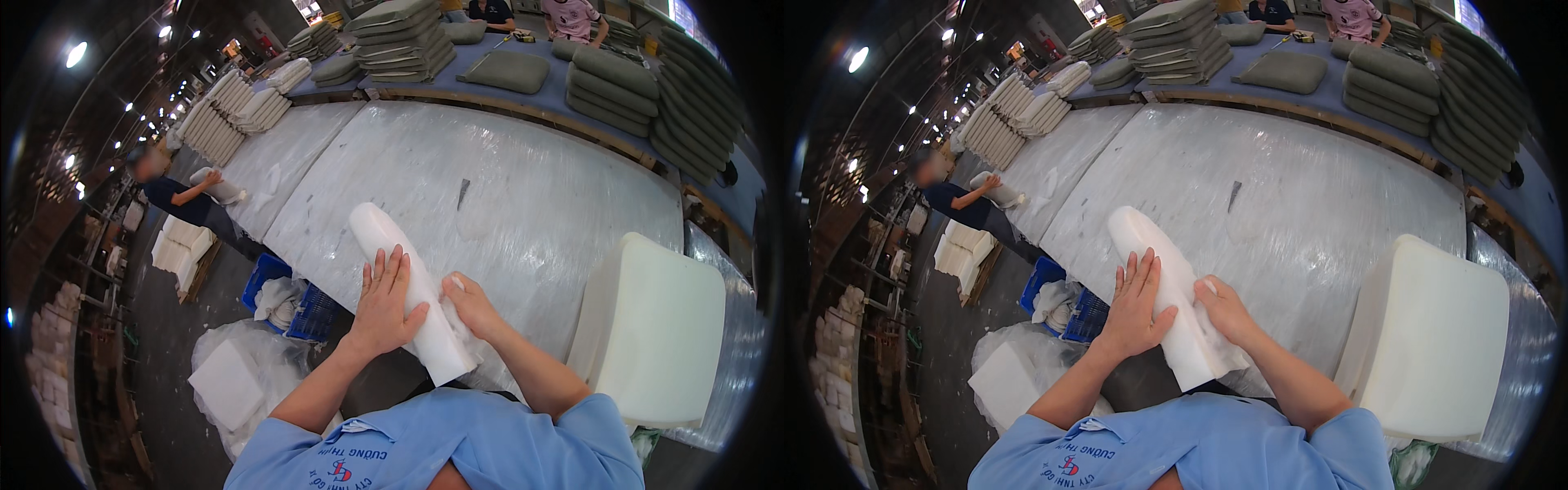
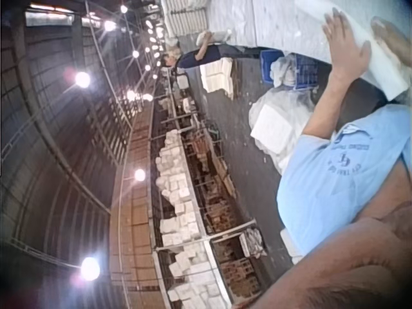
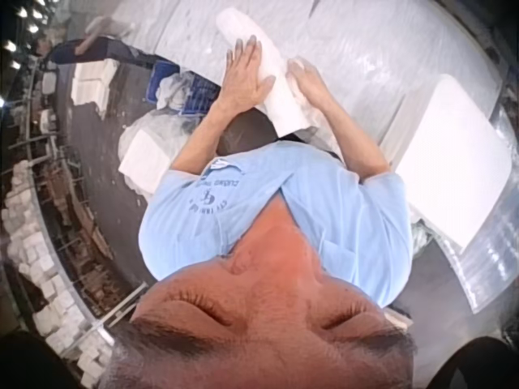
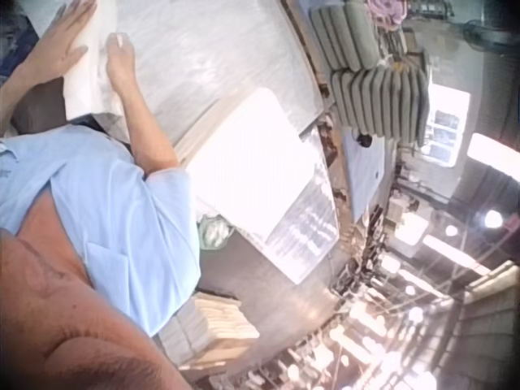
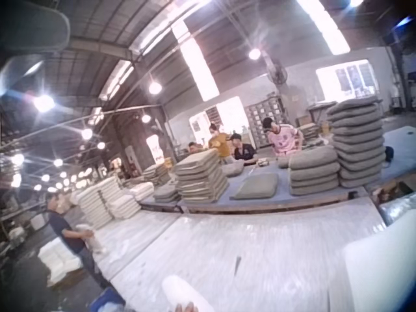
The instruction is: The person wraps white foam pieces in white paper on a large table. They fold the paper around each foam piece, smooth the edges, and place the wrapped items into a blue bin. Other workers are visible in the background handling similar materials.
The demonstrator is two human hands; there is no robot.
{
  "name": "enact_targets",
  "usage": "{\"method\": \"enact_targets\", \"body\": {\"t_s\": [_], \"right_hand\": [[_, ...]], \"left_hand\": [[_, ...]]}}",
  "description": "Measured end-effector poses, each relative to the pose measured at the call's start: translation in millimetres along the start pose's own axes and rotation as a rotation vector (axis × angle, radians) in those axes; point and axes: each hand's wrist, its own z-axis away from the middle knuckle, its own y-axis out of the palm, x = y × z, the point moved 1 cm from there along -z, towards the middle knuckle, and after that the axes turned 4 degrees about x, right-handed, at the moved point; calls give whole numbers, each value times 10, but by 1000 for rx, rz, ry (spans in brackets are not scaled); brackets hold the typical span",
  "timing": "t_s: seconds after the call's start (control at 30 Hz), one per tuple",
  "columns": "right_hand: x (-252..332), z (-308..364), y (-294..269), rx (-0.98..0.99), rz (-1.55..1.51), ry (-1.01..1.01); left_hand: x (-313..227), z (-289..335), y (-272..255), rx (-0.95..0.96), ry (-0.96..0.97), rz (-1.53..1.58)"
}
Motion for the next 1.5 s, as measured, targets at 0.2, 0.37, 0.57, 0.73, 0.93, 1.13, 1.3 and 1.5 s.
{"method": "enact_targets", "body": {"t_s": [0.2,0.37,0.57,0.73,0.93,1.13,1.3,1.5], "right_hand": [[421,-28,129,202,735,-218],[69,-192,17,140,79,139],[114,-261,32,80,20,234],[187,-279,-26,73,122,200],[436,-394,45,275,424,-37],[35,-451,-109,171,321,66],[-533,-179,-492,-68,444,367],[-11,-377,-265,25,464,-168]], "left_hand": [[-62,-56,-17,56,5,-47],[-104,-134,-56,90,56,-58],[-49,-129,-41,82,66,-61],[-26,-179,-41,83,78,-47],[13,-189,6,83,82,-13],[20,-267,57,79,111,-13],[19,-244,66,45,106,1],[320,-439,-13,51,178,396]]}}
